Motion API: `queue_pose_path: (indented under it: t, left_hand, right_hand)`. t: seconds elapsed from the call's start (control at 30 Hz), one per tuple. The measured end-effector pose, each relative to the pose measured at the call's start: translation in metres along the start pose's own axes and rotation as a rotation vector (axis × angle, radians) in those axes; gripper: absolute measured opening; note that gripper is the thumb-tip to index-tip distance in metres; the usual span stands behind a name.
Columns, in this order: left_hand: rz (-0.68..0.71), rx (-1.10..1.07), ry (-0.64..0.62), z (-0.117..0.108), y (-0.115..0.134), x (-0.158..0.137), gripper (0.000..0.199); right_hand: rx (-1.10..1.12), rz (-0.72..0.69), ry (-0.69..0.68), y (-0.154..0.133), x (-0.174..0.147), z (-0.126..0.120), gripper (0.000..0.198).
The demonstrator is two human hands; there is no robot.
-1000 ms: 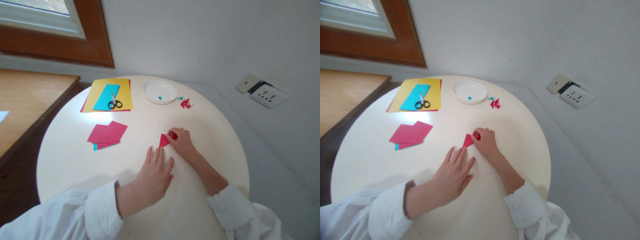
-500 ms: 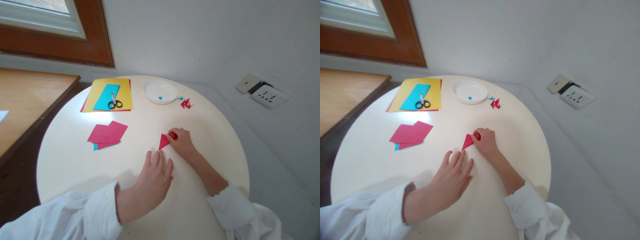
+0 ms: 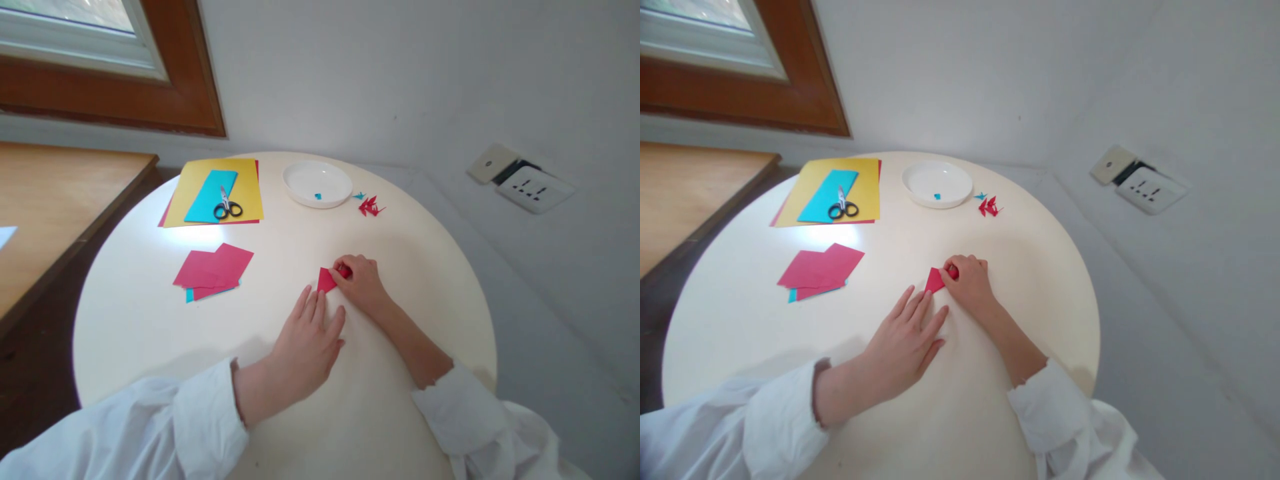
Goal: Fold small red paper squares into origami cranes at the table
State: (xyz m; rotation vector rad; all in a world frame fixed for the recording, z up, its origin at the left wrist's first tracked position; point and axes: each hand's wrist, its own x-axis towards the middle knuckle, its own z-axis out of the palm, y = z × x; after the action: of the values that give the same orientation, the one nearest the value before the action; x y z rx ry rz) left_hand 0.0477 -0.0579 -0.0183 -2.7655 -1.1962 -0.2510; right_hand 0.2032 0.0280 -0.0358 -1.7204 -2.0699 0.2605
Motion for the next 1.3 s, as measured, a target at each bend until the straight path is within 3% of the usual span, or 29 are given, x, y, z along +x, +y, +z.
queue_pose_path:
  t: [0.47,0.7,1.3]
  left_hand:
    - [-0.127,-0.053,0.061,0.009,-0.009,0.02,0.044]
    - [-0.098,-0.115,0.05,0.023,-0.012,0.021,0.042]
    - [-0.105,-0.046,0.033,0.028,-0.012,0.021,0.052]
  right_hand:
    - [0.017,0.004,-0.019,-0.003,0.0,-0.002,0.012]
    - [0.027,0.019,-0.036,-0.007,-0.001,-0.006,0.014]
    - [0.028,0.012,-0.029,-0.004,0.0,-0.004,0.012]
